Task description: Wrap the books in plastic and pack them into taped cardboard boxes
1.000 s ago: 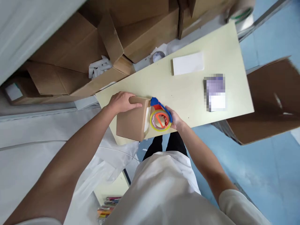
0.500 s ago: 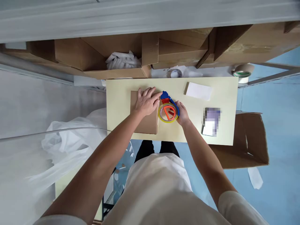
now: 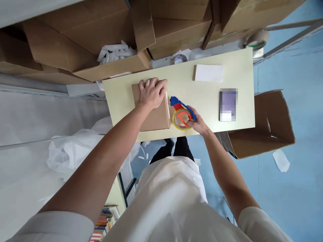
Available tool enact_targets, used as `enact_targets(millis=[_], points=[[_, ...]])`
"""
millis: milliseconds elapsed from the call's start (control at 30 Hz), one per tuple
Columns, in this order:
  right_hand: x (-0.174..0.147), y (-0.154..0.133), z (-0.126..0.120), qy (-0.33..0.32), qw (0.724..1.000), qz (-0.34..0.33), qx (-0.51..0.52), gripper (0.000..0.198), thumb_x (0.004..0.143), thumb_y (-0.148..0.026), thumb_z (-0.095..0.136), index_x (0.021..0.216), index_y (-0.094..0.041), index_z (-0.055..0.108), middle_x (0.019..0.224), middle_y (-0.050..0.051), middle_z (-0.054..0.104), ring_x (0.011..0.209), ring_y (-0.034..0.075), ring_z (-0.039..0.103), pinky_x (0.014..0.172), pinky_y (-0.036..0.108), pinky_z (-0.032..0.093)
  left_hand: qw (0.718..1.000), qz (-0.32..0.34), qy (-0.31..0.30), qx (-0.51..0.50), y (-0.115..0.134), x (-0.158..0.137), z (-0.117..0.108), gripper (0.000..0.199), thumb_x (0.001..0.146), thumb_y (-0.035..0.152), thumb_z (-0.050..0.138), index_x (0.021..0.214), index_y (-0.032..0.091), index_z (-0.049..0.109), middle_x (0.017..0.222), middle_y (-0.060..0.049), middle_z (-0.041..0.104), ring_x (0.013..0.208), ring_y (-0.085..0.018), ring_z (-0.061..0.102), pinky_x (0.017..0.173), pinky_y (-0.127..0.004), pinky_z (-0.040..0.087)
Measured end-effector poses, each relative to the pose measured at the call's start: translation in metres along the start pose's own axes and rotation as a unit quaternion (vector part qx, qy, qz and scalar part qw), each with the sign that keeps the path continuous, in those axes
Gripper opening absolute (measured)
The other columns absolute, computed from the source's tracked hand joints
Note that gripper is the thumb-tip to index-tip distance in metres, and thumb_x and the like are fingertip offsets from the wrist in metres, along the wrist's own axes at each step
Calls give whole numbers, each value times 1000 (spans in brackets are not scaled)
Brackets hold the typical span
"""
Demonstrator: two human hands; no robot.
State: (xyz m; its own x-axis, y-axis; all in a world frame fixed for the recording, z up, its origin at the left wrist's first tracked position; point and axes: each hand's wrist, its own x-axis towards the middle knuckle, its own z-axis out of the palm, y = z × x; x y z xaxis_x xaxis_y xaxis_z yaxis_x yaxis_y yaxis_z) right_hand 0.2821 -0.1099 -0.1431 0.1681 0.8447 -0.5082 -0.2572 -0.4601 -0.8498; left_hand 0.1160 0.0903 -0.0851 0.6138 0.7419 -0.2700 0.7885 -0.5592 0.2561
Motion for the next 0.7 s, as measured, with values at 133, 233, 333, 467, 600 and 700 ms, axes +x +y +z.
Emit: enact_targets(millis=[133,233,333,467,600,700], points=[[-80,46,9,-19,999,42,14,76,67,-18,66,136,-34,41,122,1,63,116,30,58,103,49,45,1000,6,9,-16,-3,-1,5,53,92,44,31,143,33,36,142,-7,44,134,-35,29,110,-56,6],[-115,72,40,16,997,68,19,75,69,-26,68,136,-41,39,124,-1,62,120,28,56,101,44,49,999,11,16,-29,-4,-2,7,53,92,45,30,143,32,35,142,-7,45,134,-36,28,109,-56,6],[-125,83,76,62,993,95,16,77,67,-31,70,135,-46,38,128,-4,59,125,27,52,102,42,49,999,16,20,-31,-3,0,7,54,92,46,31,143,32,35,141,-7,45,135,-36,27,108,-57,7],[-115,82,96,75,992,99,12,76,69,-31,66,137,-46,34,135,-4,52,129,26,49,103,40,48,999,-3,17,-33,-10,4,8,59,90,50,34,146,33,30,144,-8,43,136,-39,26,107,-59,10],[-64,53,74,120,991,52,19,81,69,-25,60,141,-41,26,131,-2,54,123,24,53,103,40,47,989,-119,68,-59,-36,-6,8,68,87,56,37,150,36,21,146,-10,41,138,-41,22,103,-64,17],[6,10,43,141,990,-16,9,71,68,-22,57,135,-32,38,127,2,56,119,24,53,101,43,47,978,-182,94,-35,-50,-23,3,76,84,60,40,151,34,16,152,-12,31,142,-42,14,102,-67,18]])
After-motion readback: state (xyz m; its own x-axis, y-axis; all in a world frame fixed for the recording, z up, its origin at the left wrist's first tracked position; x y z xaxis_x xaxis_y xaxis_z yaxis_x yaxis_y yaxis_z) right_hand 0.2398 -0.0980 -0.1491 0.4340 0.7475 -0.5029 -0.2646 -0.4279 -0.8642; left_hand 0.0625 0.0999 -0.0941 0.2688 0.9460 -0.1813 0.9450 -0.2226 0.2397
